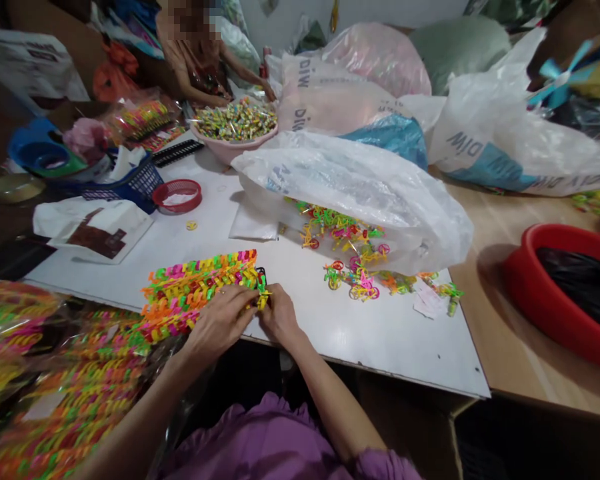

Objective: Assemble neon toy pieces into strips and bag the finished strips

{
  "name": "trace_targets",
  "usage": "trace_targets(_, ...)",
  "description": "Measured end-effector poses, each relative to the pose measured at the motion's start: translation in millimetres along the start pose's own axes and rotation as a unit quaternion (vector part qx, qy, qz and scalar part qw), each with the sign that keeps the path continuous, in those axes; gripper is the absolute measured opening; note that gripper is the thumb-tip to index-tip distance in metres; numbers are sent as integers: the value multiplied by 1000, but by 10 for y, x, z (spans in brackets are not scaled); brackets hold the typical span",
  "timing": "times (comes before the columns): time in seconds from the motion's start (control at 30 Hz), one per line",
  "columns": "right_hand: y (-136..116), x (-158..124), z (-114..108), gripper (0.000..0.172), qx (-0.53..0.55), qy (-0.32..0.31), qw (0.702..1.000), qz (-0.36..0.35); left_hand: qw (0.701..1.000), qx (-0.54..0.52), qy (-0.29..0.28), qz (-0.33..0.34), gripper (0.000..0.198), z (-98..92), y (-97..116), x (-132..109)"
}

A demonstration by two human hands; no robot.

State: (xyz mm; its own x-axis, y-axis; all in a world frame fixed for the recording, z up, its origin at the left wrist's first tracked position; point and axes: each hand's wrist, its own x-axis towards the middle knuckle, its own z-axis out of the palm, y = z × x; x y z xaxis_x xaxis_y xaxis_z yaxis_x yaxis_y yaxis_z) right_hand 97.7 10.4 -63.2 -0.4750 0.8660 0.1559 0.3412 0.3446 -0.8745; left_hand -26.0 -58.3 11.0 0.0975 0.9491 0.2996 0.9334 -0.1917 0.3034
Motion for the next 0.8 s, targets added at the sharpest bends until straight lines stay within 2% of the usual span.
trace_targets(0.13, 6, 12, -53, 9, -81, -27, 995, -57, 1000, -15, 15, 6, 26, 49, -13, 35)
trace_targets(0.37, -30, 25, -61, 9, -172, -93, 979, -53, 994, 0, 98, 40, 22, 111, -20, 49)
trace_targets(0.53, -12, 129, -74, 13, -243, -150, 955, -78, 988, 12, 113, 101, 20, 173, -109, 68)
trace_targets(0.6, -26, 123, -94, 15, -240, -155, 955, -76, 987, 16, 123, 105, 22, 194, -125, 35)
trace_targets(0.63, -28, 117, -118, 15, -225, -165, 958, -69, 986, 16, 129, 102, 22, 203, -128, 4)
trace_targets(0.7, -16, 139, -222, 13, -173, -223, 958, -55, 984, 10, 142, 103, 21, 218, -132, -76)
trace_targets(0.77, 17, 259, -426, 12, -141, -278, 949, -53, 982, 2, 149, 113, 20, 228, -146, -156)
trace_targets(0.8, 36, 365, -562, 13, -153, -277, 947, -55, 981, 1, 149, 121, 19, 230, -159, -187)
